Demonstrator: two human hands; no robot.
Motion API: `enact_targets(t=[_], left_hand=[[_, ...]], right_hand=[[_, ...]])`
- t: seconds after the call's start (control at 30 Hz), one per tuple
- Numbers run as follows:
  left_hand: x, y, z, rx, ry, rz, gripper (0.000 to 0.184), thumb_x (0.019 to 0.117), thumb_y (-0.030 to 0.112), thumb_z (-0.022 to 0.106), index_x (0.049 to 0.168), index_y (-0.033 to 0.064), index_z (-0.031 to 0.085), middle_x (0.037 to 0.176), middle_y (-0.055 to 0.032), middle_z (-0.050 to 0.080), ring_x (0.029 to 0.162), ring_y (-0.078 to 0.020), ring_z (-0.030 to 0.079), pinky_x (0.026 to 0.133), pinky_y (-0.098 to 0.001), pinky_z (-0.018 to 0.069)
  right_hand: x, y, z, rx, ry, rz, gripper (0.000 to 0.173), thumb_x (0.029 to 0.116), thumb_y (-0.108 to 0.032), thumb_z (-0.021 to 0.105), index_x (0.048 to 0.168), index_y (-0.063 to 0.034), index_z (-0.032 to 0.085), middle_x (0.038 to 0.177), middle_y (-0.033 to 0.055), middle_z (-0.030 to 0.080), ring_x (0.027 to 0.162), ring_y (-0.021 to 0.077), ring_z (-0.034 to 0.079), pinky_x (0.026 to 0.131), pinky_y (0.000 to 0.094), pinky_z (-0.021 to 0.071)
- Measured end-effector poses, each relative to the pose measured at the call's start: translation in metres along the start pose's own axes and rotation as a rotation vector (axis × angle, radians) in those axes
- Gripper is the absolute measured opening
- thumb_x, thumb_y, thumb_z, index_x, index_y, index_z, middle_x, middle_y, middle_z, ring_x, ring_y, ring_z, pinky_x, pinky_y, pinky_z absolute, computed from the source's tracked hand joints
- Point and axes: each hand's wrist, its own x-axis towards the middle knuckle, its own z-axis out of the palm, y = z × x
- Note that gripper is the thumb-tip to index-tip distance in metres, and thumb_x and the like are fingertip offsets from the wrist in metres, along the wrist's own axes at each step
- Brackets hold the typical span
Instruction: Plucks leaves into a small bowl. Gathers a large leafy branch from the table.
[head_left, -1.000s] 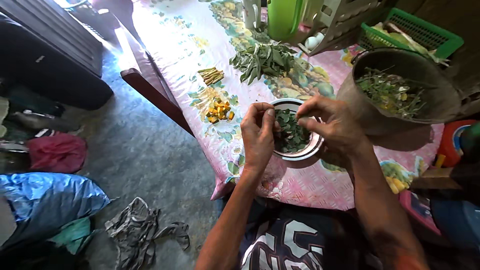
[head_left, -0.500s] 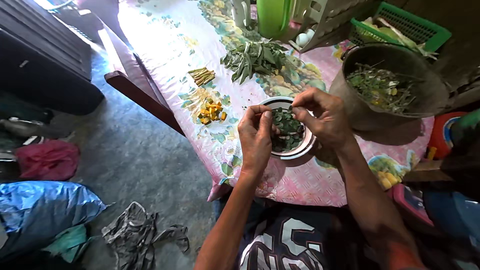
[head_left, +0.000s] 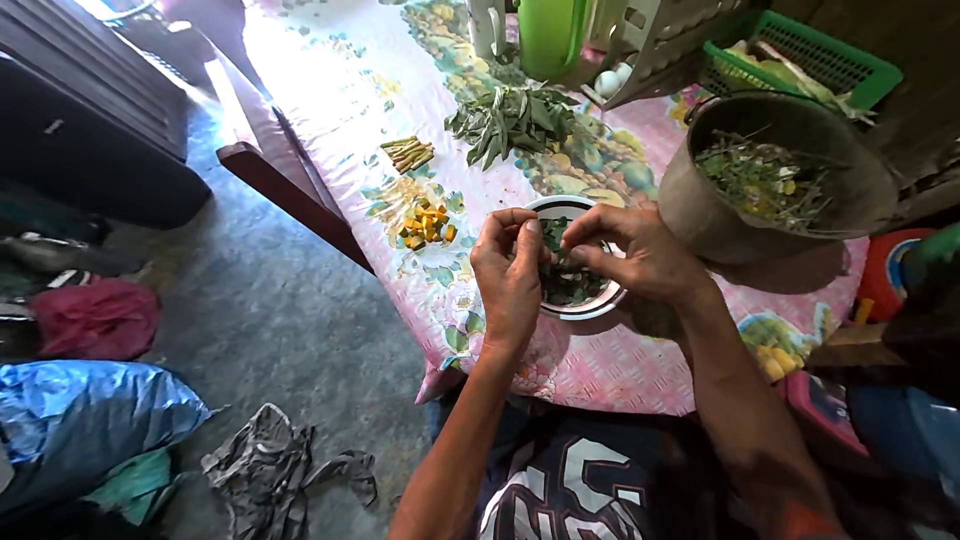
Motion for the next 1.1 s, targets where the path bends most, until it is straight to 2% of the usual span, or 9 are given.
enact_targets(t=[0.07,0.13,0.3,0.43,0.67,0.77,0.9,1.0,1.1], left_hand=[[0.0,0.001,0.001,0.009,0.004,0.001,0.012,0.1067,0.016,0.053,0.115,0.0103,0.06,0.079,-0.0036,0.06,0.055,-0.0099,0.057,0.051,-0.0232,0.0537],[-0.002,0.002,0.002,0.03,0.0,0.005,0.012,0.1065,0.014,0.053,0.115,0.0093,0.06,0.079,-0.0044,0.06,0.054,-0.0103,0.056,0.05,-0.023,0.0528],[-0.004,0.001,0.005,0.025,-0.028,-0.001,0.013,0.106,0.014,0.053,0.116,0.0101,0.061,0.078,-0.0044,0.06,0.053,-0.0098,0.056,0.049,-0.0225,0.0522],[-0.004,0.001,0.007,0.014,-0.064,-0.007,0.026,0.1071,0.01,0.049,0.129,0.0074,0.063,0.086,-0.006,0.063,0.057,-0.01,0.056,0.053,-0.0229,0.0529],[-0.005,-0.002,0.008,0.028,-0.125,-0.051,0.022,0.1093,0.016,0.045,0.119,0.0079,0.064,0.086,-0.0056,0.063,0.061,-0.0113,0.061,0.058,-0.0266,0.0573],[-0.004,0.004,0.008,-0.087,-0.165,-0.143,0.021,0.1096,0.016,0.044,0.116,0.0102,0.063,0.086,-0.003,0.061,0.063,-0.0083,0.06,0.06,-0.024,0.0571],[-0.004,0.011,0.006,-0.225,-0.223,-0.218,0.022,0.1098,0.017,0.04,0.113,0.0112,0.061,0.08,-0.0011,0.056,0.063,-0.0073,0.057,0.063,-0.0235,0.0556],[-0.006,0.009,0.003,-0.166,-0.18,-0.185,0.021,0.1094,0.015,0.044,0.117,0.0099,0.063,0.084,-0.0034,0.059,0.063,-0.0093,0.061,0.063,-0.0265,0.0587],[-0.004,0.01,-0.001,-0.096,-0.152,-0.156,0.022,0.1084,0.013,0.047,0.12,0.009,0.065,0.089,-0.0047,0.063,0.063,-0.0101,0.061,0.061,-0.0274,0.0588]], right_hand=[[0.002,0.0,0.005,-0.161,0.058,-0.038,0.021,0.0948,-0.011,0.066,0.111,0.003,0.069,0.102,0.0088,0.072,0.09,0.0113,0.071,0.085,0.0285,0.0611],[0.004,-0.002,0.01,-0.21,0.131,-0.056,0.022,0.0978,-0.013,0.064,0.112,0.0035,0.069,0.1,0.0092,0.072,0.087,0.0113,0.07,0.081,0.0277,0.0605],[0.005,-0.002,0.012,-0.237,0.159,-0.059,0.016,0.1,-0.011,0.062,0.103,0.0014,0.071,0.093,0.0083,0.068,0.078,0.0093,0.065,0.071,0.0243,0.0578],[0.0,-0.003,0.011,-0.302,0.139,-0.032,0.012,0.1004,-0.011,0.061,0.102,-0.0017,0.068,0.09,0.006,0.064,0.074,0.0088,0.06,0.067,0.0228,0.0529],[0.001,-0.001,0.013,-0.433,0.091,-0.022,0.022,0.1074,-0.018,0.047,0.1,-0.0023,0.061,0.083,0.0063,0.057,0.071,0.0118,0.056,0.065,0.0251,0.0483],[0.002,-0.002,0.014,-0.295,0.095,0.019,0.025,0.1078,-0.017,0.042,0.099,-0.0012,0.06,0.077,0.004,0.055,0.067,0.009,0.055,0.063,0.0239,0.0479],[0.002,-0.001,0.003,0.03,0.146,0.055,0.031,0.1105,-0.02,0.035,0.101,-0.0015,0.058,0.079,-0.0003,0.055,0.064,0.0053,0.053,0.058,0.0231,0.0497],[-0.004,-0.009,-0.024,-0.161,0.26,0.038,0.036,0.1114,-0.029,0.035,0.102,-0.0036,0.059,0.084,-0.0027,0.058,0.068,0.0018,0.054,0.06,0.0216,0.0493],[-0.019,-0.026,-0.069,-0.518,0.397,0.056,0.045,0.1116,-0.036,0.035,0.105,0.0013,0.059,0.088,0.0061,0.061,0.075,0.0085,0.059,0.068,0.0301,0.053]])
